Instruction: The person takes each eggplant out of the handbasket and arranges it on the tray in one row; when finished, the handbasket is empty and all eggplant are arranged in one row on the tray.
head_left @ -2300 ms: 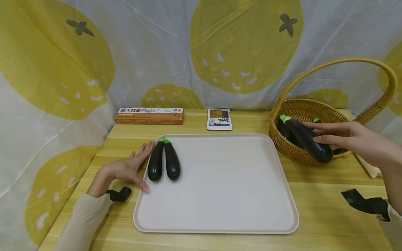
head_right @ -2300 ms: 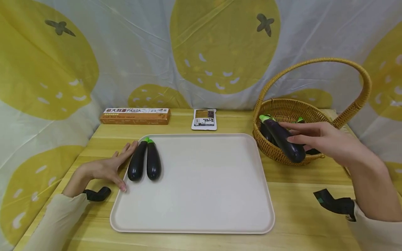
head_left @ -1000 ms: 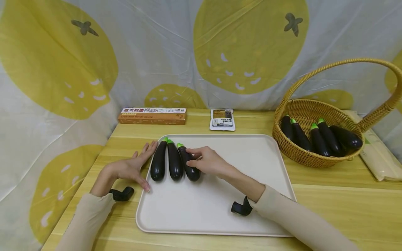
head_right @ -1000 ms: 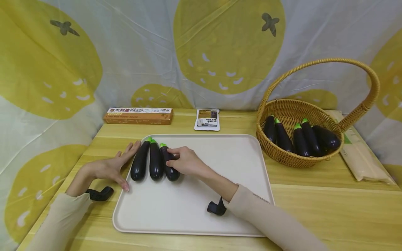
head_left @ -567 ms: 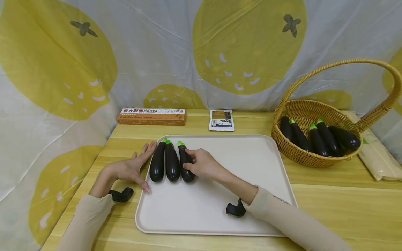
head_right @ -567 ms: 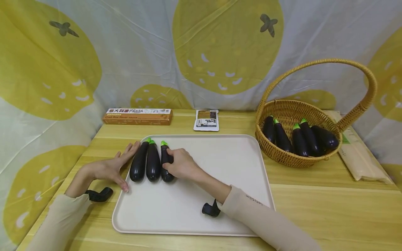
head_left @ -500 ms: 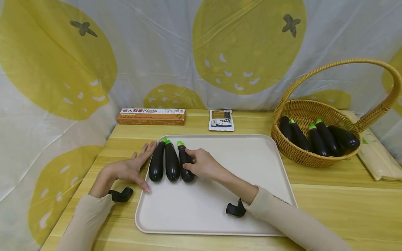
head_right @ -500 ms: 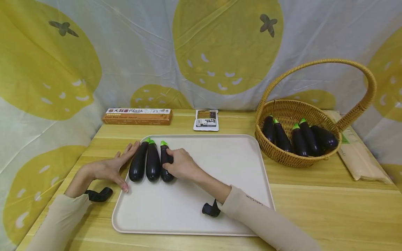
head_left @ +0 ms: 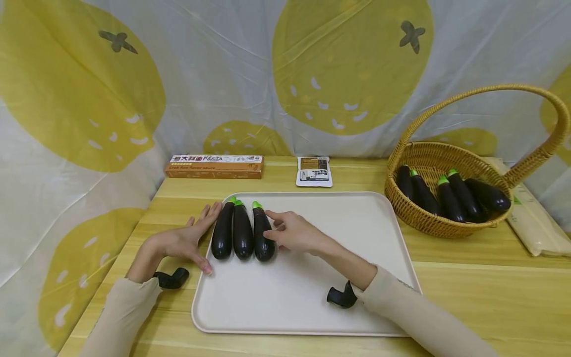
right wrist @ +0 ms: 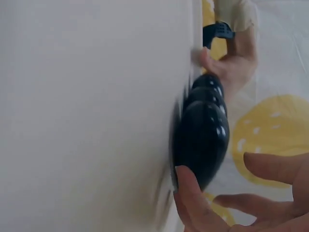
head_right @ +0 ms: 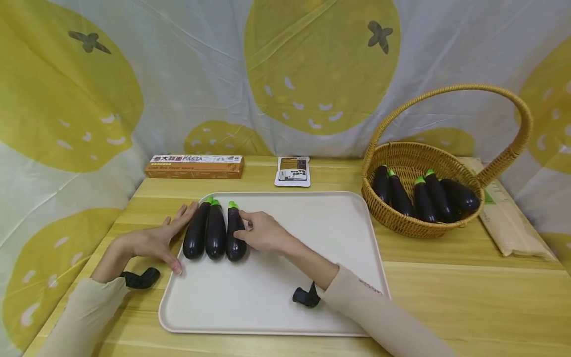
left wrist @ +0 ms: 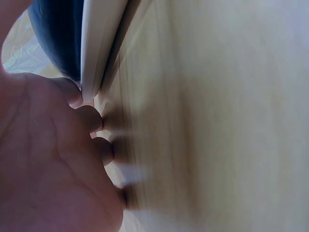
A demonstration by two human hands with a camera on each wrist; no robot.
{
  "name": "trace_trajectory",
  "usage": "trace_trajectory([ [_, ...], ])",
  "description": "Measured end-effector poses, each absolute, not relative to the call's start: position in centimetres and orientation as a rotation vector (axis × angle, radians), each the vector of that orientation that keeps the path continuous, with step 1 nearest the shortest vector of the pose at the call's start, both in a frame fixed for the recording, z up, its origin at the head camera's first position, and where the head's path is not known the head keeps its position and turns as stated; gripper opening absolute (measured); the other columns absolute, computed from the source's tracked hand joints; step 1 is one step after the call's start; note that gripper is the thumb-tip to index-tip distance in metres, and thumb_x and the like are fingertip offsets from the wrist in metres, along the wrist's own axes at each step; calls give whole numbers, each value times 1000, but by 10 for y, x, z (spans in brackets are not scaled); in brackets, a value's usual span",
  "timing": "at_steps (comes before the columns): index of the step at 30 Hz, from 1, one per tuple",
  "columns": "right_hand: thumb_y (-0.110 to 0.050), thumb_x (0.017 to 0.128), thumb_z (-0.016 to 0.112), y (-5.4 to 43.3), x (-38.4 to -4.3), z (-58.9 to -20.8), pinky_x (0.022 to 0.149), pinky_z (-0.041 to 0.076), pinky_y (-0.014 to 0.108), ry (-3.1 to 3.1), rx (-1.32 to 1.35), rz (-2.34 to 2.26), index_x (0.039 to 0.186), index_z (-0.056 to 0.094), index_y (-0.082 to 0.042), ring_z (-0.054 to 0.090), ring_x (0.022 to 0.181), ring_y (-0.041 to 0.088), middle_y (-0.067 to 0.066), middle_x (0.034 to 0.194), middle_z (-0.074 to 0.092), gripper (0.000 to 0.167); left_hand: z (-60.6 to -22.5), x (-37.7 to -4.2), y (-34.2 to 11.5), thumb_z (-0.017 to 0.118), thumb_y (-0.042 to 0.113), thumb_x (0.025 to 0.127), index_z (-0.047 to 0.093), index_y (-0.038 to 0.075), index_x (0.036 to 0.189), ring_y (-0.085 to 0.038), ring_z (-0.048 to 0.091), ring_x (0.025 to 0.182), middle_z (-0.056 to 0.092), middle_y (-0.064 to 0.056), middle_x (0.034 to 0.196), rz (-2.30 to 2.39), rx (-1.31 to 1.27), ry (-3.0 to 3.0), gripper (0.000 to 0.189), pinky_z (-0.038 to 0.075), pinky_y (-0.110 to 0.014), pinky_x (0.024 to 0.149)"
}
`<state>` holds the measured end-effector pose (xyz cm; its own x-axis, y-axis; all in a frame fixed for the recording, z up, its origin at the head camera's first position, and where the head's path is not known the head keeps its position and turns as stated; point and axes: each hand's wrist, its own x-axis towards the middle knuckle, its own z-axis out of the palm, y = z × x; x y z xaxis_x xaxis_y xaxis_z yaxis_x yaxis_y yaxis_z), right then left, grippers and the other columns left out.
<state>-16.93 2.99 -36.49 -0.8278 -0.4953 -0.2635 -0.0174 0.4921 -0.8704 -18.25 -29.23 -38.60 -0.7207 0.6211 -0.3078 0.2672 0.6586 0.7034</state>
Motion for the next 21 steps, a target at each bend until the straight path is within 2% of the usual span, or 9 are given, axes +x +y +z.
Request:
trace_trajectory([
  [3,-23,103,63,57,-172,-354,87,62,35,2250,-491,-1279,160,40,-13,67,119,26,24,151,52,62,-387,-184,-290,98,31,62,-17,6,164,-49,-33,152,-28,-22,169,875,699,2336,155,-20,-77,115],
  [6,-24,105,60,89,-174,-340,98,58,42,2297,-598,-1239,160,40,-16,61,131,31,21,153,53,59,-387,-184,-289,98,31,63,-17,7,164,-48,-33,152,-29,-22,169,875,703,2335,155,-20,-76,115],
  [12,-29,106,60,157,-175,-321,106,52,51,2418,-656,-1189,157,46,-26,61,133,28,12,146,61,53,-387,-183,-292,98,33,63,-16,7,164,-49,-33,151,-29,-22,168,875,690,2342,155,-20,-77,115],
  [21,-42,106,57,254,-174,-306,109,47,58,2598,-442,-1129,158,44,-26,56,136,32,13,150,57,56,-388,-182,-293,98,29,63,-15,6,164,-50,-33,151,-28,-23,168,886,699,2335,154,-20,-77,114],
])
